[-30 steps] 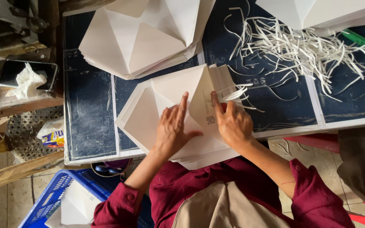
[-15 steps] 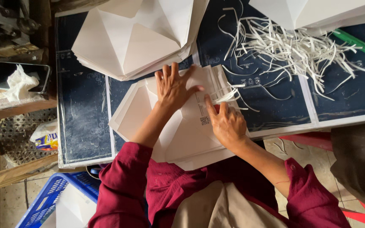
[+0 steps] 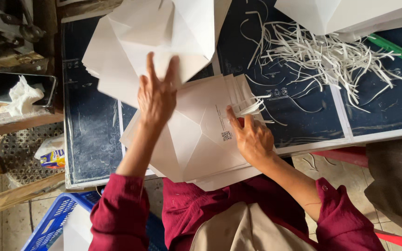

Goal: The person assembles white paper boxes by folding the flaps and securing them with white paper strips. They work at a table, handling the boxes and strips by hand, and place the finished items into a blue basket.

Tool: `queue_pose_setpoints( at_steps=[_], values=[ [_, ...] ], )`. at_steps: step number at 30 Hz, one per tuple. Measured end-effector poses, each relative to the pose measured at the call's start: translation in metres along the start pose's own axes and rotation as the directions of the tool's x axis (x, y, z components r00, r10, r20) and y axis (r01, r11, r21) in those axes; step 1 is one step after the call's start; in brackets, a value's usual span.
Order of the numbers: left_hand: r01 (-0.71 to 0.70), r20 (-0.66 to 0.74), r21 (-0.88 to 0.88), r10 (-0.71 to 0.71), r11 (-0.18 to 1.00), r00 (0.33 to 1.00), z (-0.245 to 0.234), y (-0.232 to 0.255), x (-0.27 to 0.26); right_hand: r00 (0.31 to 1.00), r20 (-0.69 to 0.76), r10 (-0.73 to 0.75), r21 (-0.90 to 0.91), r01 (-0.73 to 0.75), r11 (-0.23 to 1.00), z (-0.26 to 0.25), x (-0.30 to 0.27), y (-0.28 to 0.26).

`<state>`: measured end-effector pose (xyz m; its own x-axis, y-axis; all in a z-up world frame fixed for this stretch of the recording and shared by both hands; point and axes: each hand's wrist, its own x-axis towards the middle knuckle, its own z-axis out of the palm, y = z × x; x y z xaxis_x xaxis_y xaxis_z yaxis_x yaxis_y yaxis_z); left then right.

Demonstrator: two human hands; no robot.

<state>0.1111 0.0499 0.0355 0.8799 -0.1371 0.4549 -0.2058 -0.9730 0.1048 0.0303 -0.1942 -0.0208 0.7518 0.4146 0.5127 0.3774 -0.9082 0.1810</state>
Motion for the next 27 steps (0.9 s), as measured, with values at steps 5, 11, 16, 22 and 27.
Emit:
queue_pose_setpoints(
  at_steps=[5, 11, 16, 22, 27],
  values=[
    [-0.169, -0.025, 0.188, 0.177, 0.968, 0.984, -0.041, 0.063, -0.077, 0.906, 0.393, 0.154, 0.301, -0.286, 0.91, -0.002, -0.004, 0.009],
    [-0.218, 0.38, 0.03, 0.191, 0.975, 0.905, -0.023, 0.097, -0.156, 0.871, 0.14, 0.471, 0.681, -0.43, 0.593, -0.034, 0.003, 0.062],
    [-0.247, 0.402, 0.023, 0.217, 0.969, 0.89, -0.014, 0.112, -0.156, 0.952, 0.157, 0.264, 0.432, -0.307, 0.848, -0.047, 0.021, 0.027],
    [-0.242, 0.208, 0.067, 0.224, 0.968, 0.952, -0.005, 0.117, -0.168, 0.645, 0.758, 0.098, 0.228, -0.403, 0.887, 0.008, 0.078, 0.023],
    [-0.236, 0.227, 0.023, 0.225, 0.971, 0.948, -0.009, 0.114, -0.168, 0.695, 0.708, 0.124, 0.236, -0.398, 0.887, 0.043, 0.09, 0.029]
  ],
)
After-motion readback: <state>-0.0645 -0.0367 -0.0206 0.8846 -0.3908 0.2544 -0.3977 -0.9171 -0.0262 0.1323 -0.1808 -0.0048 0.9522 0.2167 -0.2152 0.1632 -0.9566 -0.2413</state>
